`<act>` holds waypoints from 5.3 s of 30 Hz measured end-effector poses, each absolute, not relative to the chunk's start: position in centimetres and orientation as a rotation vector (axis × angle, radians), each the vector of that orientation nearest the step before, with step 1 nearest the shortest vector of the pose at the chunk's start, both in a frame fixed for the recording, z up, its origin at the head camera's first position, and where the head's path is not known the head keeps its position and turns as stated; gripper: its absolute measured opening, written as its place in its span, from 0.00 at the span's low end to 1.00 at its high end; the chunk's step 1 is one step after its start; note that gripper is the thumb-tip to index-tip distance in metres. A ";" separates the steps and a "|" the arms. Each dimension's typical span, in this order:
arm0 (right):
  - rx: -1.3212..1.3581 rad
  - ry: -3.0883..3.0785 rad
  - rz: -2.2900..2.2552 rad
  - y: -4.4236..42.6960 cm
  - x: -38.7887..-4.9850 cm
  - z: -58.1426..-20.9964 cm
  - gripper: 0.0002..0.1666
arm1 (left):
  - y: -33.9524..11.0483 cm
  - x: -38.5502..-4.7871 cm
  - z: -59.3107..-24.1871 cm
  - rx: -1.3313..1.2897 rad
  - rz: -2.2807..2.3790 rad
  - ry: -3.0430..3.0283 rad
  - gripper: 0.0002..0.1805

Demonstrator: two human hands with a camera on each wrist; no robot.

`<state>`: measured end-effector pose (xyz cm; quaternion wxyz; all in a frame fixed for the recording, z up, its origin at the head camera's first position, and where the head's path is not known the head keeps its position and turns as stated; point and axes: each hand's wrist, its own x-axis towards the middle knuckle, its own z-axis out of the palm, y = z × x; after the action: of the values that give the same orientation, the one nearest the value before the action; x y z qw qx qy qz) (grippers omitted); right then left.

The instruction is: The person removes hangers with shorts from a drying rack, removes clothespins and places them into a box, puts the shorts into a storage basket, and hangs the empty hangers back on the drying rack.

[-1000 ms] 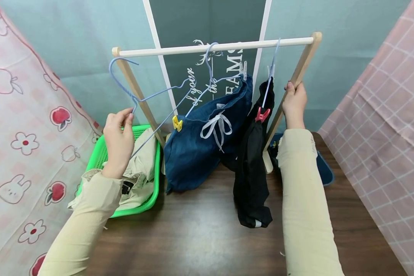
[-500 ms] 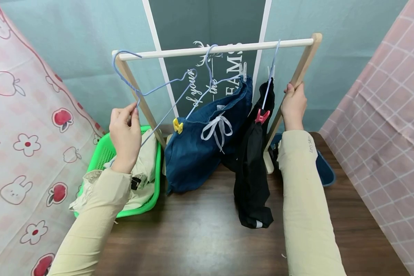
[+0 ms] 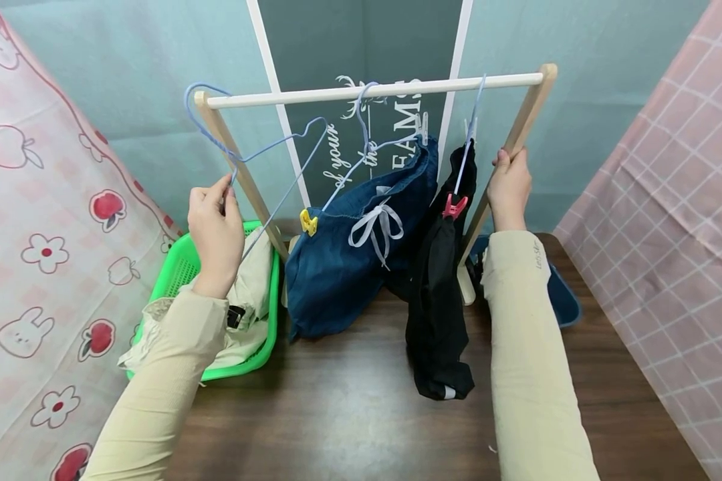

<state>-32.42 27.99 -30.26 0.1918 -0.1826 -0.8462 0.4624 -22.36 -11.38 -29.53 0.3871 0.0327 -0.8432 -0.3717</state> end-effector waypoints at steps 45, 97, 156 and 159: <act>-0.503 -2.347 1.234 27.9 -32.6 -30.6 0.29 | -10.4 -21.2 -31.2 0.016 -0.854 -2.221 0.17; -0.485 -2.333 1.211 27.5 -32.4 -30.7 0.31 | -6.1 -20.7 -32.6 -0.046 -1.915 -2.363 0.29; -0.472 -2.319 1.202 27.5 -32.5 -30.9 0.31 | -9.4 -20.9 -28.1 -0.374 -2.217 -2.332 0.21; -0.467 -2.311 1.197 27.5 -32.5 -31.0 0.30 | -10.6 -20.1 -28.5 -0.373 -2.106 -2.364 0.20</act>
<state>-32.55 27.54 -31.02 0.2463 -0.1712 -0.8471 0.4388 -20.09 -10.64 -28.51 -0.0231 -0.1171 -0.7413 -0.6604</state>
